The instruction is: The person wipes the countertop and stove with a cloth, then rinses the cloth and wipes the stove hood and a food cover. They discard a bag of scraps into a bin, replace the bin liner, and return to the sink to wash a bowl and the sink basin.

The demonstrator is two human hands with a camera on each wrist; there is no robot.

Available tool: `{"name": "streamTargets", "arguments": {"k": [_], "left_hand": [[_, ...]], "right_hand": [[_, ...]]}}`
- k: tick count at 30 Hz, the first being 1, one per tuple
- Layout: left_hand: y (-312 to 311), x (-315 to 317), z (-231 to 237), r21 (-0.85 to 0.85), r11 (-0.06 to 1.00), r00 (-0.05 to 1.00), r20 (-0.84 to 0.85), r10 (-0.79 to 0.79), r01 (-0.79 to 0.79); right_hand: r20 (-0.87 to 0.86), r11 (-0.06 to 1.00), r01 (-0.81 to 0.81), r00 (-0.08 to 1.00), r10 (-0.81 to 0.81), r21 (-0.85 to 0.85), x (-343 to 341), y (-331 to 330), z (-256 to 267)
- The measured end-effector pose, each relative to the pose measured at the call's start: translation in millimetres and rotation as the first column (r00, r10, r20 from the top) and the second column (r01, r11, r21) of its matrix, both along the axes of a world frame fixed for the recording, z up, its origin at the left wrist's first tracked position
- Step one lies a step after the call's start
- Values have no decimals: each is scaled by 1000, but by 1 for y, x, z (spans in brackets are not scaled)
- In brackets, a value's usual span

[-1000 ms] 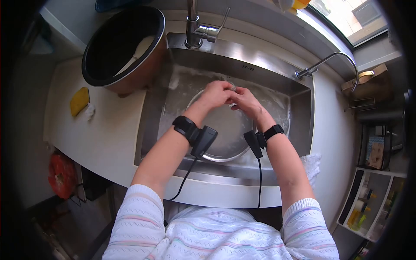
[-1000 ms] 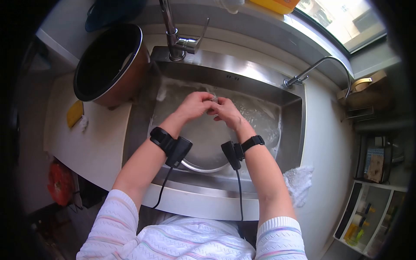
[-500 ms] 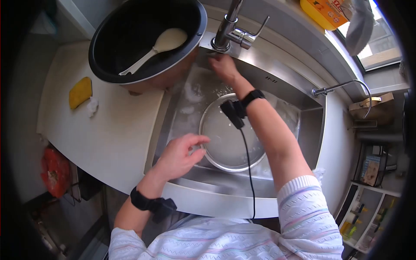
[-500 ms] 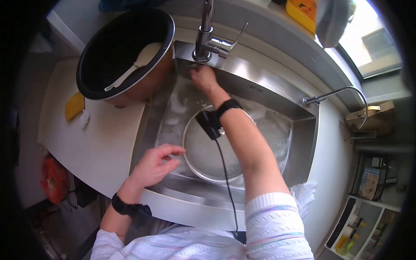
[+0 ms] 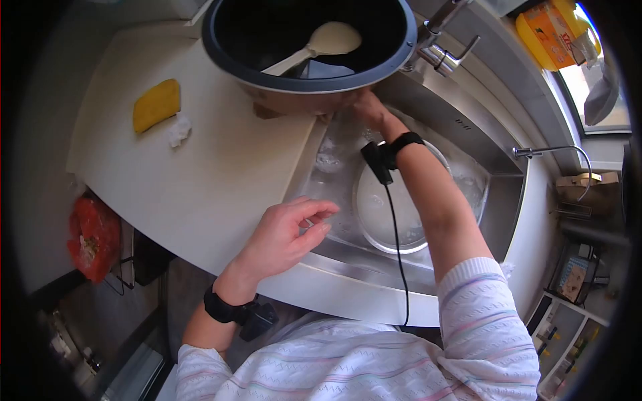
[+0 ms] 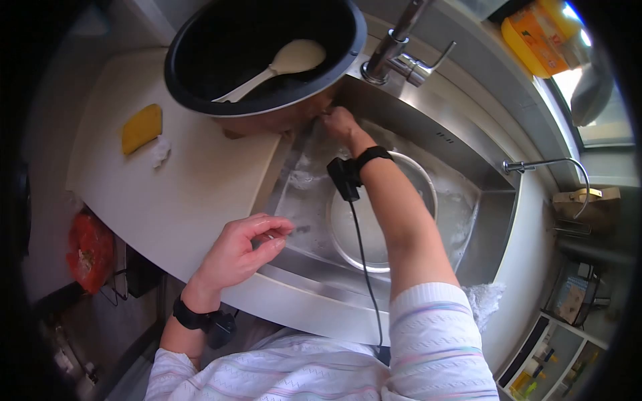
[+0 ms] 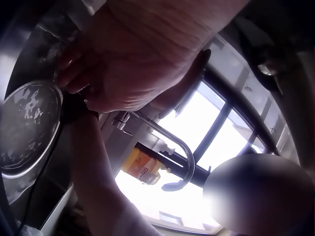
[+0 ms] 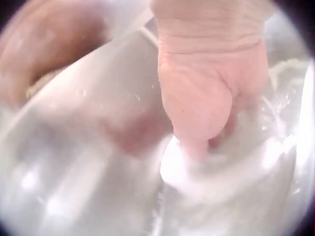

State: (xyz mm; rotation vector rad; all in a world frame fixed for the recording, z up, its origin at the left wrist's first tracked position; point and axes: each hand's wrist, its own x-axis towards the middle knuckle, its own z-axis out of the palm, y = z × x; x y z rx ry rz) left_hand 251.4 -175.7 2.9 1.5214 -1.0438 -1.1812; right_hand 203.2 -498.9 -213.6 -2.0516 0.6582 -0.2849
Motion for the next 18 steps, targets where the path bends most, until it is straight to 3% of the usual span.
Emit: {"name": "streamTargets", "arguments": {"k": [3, 5, 7, 11, 13, 17, 18], "left_hand": [[6, 6, 3, 54, 998, 999, -26, -29, 30], [10, 5, -2, 41, 999, 999, -44, -18, 20], [13, 4, -6, 17, 999, 997, -74, -27, 29], [17, 2, -10, 52, 998, 998, -67, -17, 21], [17, 3, -11, 45, 999, 997, -79, -20, 23], [15, 5, -2, 95, 995, 989, -147, -5, 20], [16, 6, 1, 112, 994, 989, -147, 7, 10]], "right_hand": [[-95, 998, 55, 994, -52, 32, 0, 60, 87], [-225, 965, 57, 974, 2, 255, -12, 93, 119], [-221, 972, -20, 973, 74, 235, -26, 129, 132], [-293, 908, -294, 877, 381, 300, -46, 181, 147], [-120, 811, -457, 841, 528, 366, -57, 199, 147], [-66, 853, -394, 896, 440, 343, -80, 222, 138], [-210, 819, -473, 808, 550, 325, -83, 216, 149]]}}
